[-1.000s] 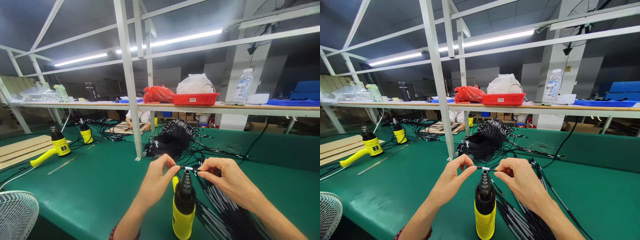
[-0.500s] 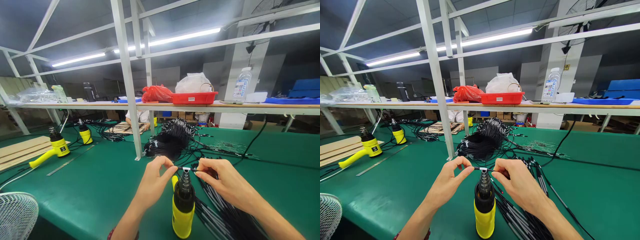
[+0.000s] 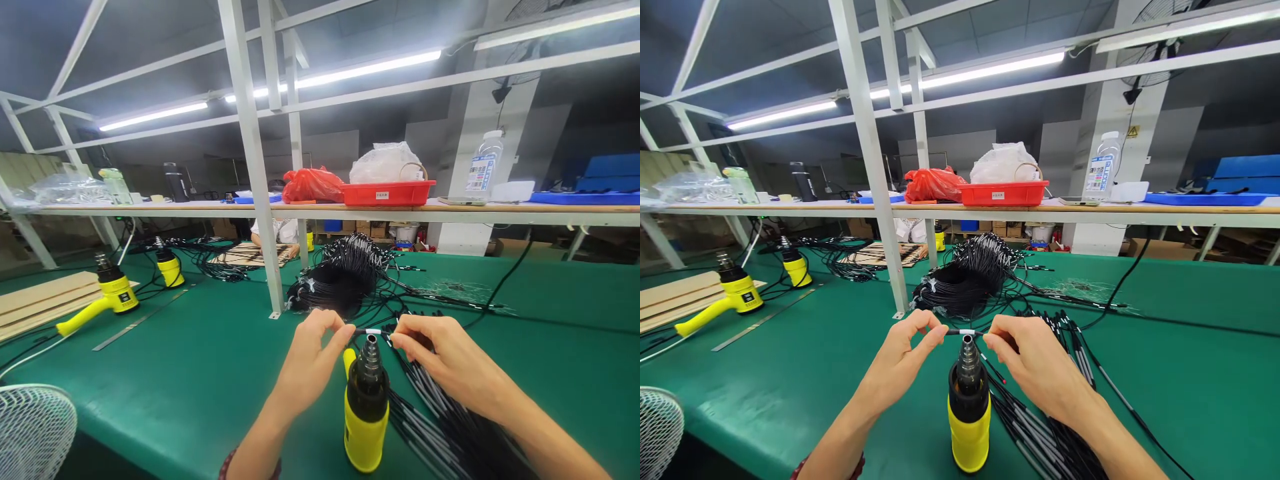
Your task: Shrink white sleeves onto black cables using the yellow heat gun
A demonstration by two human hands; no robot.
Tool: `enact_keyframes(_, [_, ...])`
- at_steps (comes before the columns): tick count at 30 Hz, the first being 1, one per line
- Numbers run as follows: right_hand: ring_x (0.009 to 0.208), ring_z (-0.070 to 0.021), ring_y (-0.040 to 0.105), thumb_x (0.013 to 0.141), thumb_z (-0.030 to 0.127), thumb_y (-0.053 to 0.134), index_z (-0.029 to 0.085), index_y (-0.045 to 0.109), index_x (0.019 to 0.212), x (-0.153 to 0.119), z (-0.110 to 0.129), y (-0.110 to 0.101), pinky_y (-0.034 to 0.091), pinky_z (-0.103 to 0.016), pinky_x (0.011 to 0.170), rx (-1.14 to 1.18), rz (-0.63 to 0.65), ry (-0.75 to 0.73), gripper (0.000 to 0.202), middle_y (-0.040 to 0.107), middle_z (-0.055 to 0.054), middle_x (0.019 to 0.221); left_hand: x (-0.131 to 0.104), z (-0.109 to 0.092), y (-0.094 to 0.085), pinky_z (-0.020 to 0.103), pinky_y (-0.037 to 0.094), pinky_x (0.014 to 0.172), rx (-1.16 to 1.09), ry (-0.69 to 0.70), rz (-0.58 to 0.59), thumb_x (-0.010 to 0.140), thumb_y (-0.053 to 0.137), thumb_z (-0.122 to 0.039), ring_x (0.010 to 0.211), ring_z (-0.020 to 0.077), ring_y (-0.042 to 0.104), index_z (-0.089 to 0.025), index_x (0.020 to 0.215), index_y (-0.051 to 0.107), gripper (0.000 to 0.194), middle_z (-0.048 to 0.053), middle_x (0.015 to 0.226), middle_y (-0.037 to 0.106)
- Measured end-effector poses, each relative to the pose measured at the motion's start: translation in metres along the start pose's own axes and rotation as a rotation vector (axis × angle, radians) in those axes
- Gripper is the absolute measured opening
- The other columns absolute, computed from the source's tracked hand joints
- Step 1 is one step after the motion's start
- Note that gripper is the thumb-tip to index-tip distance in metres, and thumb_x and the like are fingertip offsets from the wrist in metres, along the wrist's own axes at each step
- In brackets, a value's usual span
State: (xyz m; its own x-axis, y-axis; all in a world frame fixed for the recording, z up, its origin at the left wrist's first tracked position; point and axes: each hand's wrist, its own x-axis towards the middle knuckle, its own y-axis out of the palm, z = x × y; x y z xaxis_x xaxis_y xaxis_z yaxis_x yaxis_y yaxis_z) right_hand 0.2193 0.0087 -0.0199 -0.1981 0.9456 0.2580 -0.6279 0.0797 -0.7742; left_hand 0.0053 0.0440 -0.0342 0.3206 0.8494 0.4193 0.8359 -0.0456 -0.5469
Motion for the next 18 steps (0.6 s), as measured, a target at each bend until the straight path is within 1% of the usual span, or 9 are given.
enact_keyframes(2, [0.059,-0.0136,0.048,0.096,0.042,0.043,0.022,0.055,0.069,0.007,-0.011,-0.002,0.035,-0.024,0.056,-0.089,-0.085,0.021,0.036,0.056,0.003,0.062,0.001,-0.002,0.0,0.029,0.036,0.078,-0.012,0.004,-0.039,0.099,0.044,-0.038,0.086,0.0193,0.052,-0.021,0.087,0.058,0.024,0.0,0.087,0.058])
enact_keyframes(4, [0.065,-0.016,0.055,0.097,0.041,0.041,0.021,0.061,0.076,0.017,-0.032,-0.005,0.04,-0.026,0.062,-0.204,-0.183,0.111,0.036,0.063,0.0,0.069,0.001,-0.002,0.0,0.031,0.036,0.084,-0.019,-0.01,-0.082,0.1,0.039,-0.038,0.093,0.0203,0.052,-0.023,0.1,0.057,0.024,0.002,0.096,0.06])
enact_keyframes(6, [0.08,-0.0229,0.061,0.098,0.034,0.038,0.015,0.065,0.093,0.027,-0.06,-0.004,0.043,-0.033,0.074,-0.311,-0.283,0.241,0.033,0.069,-0.009,0.087,0.0,0.001,-0.003,0.032,0.037,0.085,-0.018,-0.051,-0.107,0.1,0.037,-0.042,0.096,0.0213,0.052,-0.024,0.105,0.056,0.027,0.002,0.1,0.061])
enact_keyframes(8, [0.102,-0.0316,0.058,0.096,0.026,0.042,0.005,0.06,0.112,0.032,-0.087,0.004,0.042,-0.043,0.086,-0.403,-0.335,0.36,0.031,0.064,-0.023,0.109,-0.003,0.008,-0.006,0.032,0.037,0.085,-0.014,-0.093,-0.109,0.099,0.039,-0.045,0.097,0.0221,0.052,-0.024,0.103,0.057,0.028,0.002,0.101,0.061])
enact_keyframes(9, [0.107,-0.0327,0.056,0.095,0.023,0.046,0.003,0.058,0.116,0.033,-0.098,0.012,0.042,-0.045,0.09,-0.434,-0.329,0.401,0.031,0.061,-0.024,0.114,-0.005,0.012,-0.007,0.032,0.037,0.085,-0.013,-0.117,-0.103,0.098,0.04,-0.047,0.098,0.0224,0.052,-0.024,0.101,0.057,0.029,0.002,0.101,0.061])
enact_keyframes(11, [0.105,-0.027,0.059,0.094,0.022,0.052,0.008,0.059,0.114,0.03,-0.112,0.036,0.045,-0.044,0.091,-0.448,-0.246,0.438,0.025,0.064,-0.016,0.11,-0.008,0.023,-0.008,0.031,0.036,0.084,-0.01,-0.168,-0.08,0.096,0.044,-0.051,0.097,0.0226,0.052,-0.024,0.095,0.058,0.03,0.001,0.099,0.061])
enact_keyframes(13, [0.088,-0.0186,0.064,0.094,0.026,0.057,0.014,0.065,0.098,0.025,-0.118,0.067,0.051,-0.037,0.082,-0.403,-0.095,0.432,0.015,0.068,-0.005,0.093,-0.011,0.033,-0.008,0.031,0.036,0.084,-0.009,-0.209,-0.046,0.094,0.048,-0.053,0.094,0.0224,0.052,-0.024,0.091,0.058,0.031,0.0,0.095,0.06])
enact_keyframes(14, [0.082,-0.0172,0.065,0.093,0.029,0.059,0.014,0.065,0.093,0.022,-0.12,0.085,0.053,-0.036,0.079,-0.385,-0.027,0.433,0.016,0.068,-0.003,0.088,-0.012,0.038,-0.008,0.03,0.036,0.084,-0.009,-0.225,-0.029,0.093,0.049,-0.054,0.093,0.0224,0.052,-0.024,0.089,0.058,0.032,0.0,0.092,0.06])
enact_keyframes(18, [0.092,-0.0191,0.065,0.09,0.032,0.065,0.014,0.066,0.094,0.015,-0.128,0.145,0.053,-0.04,0.085,-0.365,0.127,0.436,0.018,0.068,-0.004,0.096,-0.014,0.048,-0.01,0.03,0.038,0.083,0.011,-0.247,0.007,0.09,0.052,-0.056,0.092,0.0233,0.053,-0.023,0.085,0.058,0.034,-0.001,0.088,0.061])
